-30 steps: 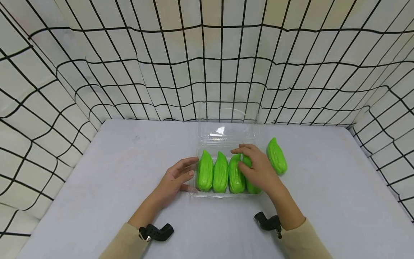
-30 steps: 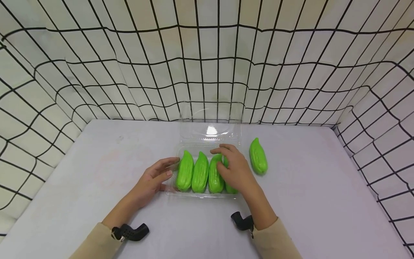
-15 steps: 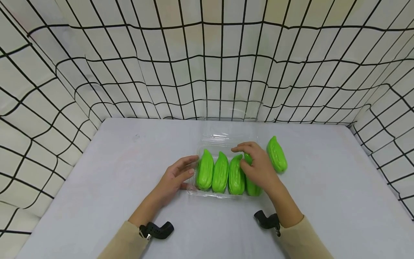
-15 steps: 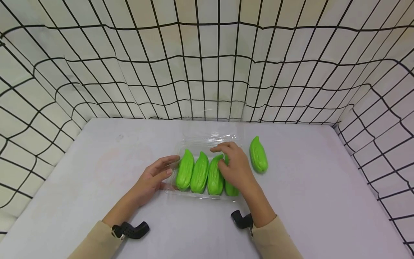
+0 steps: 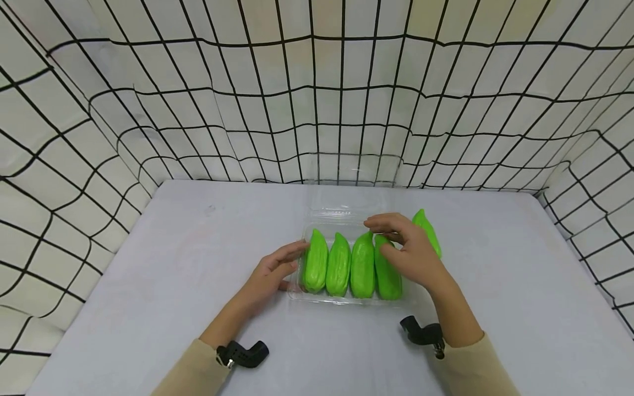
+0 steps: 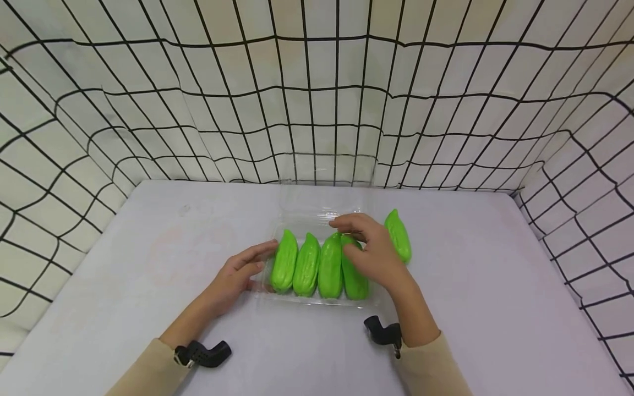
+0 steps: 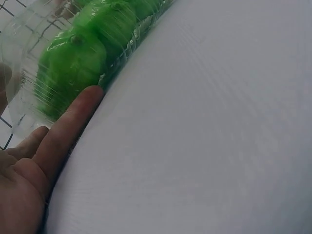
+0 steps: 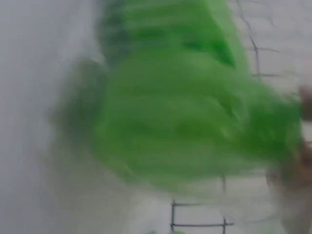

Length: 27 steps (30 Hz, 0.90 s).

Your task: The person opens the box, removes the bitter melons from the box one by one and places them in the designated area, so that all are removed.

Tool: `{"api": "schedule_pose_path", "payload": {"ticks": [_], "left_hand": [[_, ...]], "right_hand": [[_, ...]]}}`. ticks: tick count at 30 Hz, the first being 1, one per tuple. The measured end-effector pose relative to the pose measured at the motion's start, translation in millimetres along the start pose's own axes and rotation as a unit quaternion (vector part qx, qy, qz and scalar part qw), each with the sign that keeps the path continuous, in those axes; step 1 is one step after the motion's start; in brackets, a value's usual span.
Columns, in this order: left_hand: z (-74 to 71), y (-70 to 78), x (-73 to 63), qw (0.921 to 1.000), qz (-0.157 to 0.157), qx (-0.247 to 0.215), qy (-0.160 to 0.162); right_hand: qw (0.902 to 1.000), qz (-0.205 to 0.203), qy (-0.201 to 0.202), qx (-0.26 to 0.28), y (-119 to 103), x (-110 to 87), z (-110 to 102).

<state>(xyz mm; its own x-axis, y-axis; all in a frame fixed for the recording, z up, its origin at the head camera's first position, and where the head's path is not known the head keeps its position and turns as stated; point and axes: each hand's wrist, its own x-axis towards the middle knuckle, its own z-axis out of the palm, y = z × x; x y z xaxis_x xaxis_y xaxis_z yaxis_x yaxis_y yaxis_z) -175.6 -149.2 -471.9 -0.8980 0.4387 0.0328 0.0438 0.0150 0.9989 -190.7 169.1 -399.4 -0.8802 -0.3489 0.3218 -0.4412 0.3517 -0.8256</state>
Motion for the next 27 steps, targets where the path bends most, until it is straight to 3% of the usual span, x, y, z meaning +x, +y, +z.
{"api": "schedule_pose_path", "payload": {"ticks": [6,14,17,21,27], "left_hand": [[3.5,1.5,-2.9,0.9996,0.014,0.015,0.021],[2.8,0.1,-3.4,0.9965,0.051,0.054,0.039],[0.0,-1.7,-3.5,0.9975,0.051,0.041,0.028],[-2.8,-1.6,-3.0,0.9996,0.029,-0.006,0.001],[-3.7,-1.0,-2.4,0.9988,0.005,-0.047,-0.015]], "right_hand": [[0.9984,-0.007,-0.055,0.009,-6.8,-4.1,-15.7],[0.9961,-0.021,-0.086,-0.005,-9.7,-5.7,-26.2],[0.9938,-0.008,-0.109,-0.021,-7.9,-5.7,-26.6],[0.9907,0.005,-0.134,-0.024,-6.4,-6.1,-26.0],[0.9896,0.027,-0.132,-0.051,-6.5,-7.5,-26.0]]}}
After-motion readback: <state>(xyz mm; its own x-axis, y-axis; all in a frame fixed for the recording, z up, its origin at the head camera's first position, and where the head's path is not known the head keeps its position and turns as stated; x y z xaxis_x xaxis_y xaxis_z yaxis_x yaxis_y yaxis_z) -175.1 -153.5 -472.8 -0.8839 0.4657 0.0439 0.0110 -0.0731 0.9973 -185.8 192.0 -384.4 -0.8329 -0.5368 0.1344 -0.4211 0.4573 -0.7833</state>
